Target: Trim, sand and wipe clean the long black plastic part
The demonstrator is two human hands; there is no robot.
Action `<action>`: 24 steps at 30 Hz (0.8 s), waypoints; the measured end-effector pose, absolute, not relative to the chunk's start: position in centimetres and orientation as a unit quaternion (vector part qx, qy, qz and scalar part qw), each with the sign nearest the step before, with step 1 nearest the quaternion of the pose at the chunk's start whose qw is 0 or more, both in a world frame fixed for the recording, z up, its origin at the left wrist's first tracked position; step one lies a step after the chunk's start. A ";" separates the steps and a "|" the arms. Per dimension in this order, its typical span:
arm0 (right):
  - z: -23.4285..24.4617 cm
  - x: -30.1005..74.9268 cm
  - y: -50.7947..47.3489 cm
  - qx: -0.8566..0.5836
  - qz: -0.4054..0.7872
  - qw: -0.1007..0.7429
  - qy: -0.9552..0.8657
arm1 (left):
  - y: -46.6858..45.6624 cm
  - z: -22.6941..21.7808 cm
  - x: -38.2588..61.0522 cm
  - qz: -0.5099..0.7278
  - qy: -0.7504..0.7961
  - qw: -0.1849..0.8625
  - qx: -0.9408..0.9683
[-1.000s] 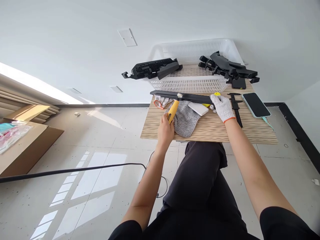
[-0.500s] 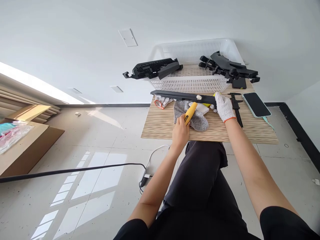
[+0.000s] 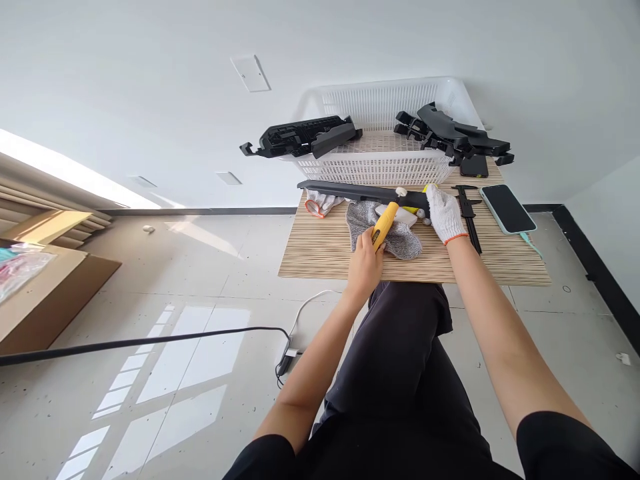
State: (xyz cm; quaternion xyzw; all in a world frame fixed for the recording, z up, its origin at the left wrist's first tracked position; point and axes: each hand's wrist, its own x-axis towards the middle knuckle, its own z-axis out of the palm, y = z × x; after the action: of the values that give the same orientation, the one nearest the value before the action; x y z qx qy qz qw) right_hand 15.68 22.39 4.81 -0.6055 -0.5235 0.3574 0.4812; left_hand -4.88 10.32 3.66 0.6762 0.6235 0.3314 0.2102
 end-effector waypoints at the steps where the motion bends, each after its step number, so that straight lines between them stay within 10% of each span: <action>1: 4.8 15.7 22.4 -0.606 0.357 0.480 -0.524 | 10.4 3.6 -5.2 0.332 0.622 0.211 0.677; 24: 3.3 16.3 23.3 -0.607 0.321 0.476 -0.549 | 17.0 2.9 -17.9 0.392 0.744 0.141 0.523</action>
State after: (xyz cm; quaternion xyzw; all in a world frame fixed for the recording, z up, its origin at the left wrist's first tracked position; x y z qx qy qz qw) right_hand 16.33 23.32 3.34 -0.6074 -0.5486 0.3215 0.4762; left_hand -17.87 17.01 2.91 0.5225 0.7439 0.3919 0.1411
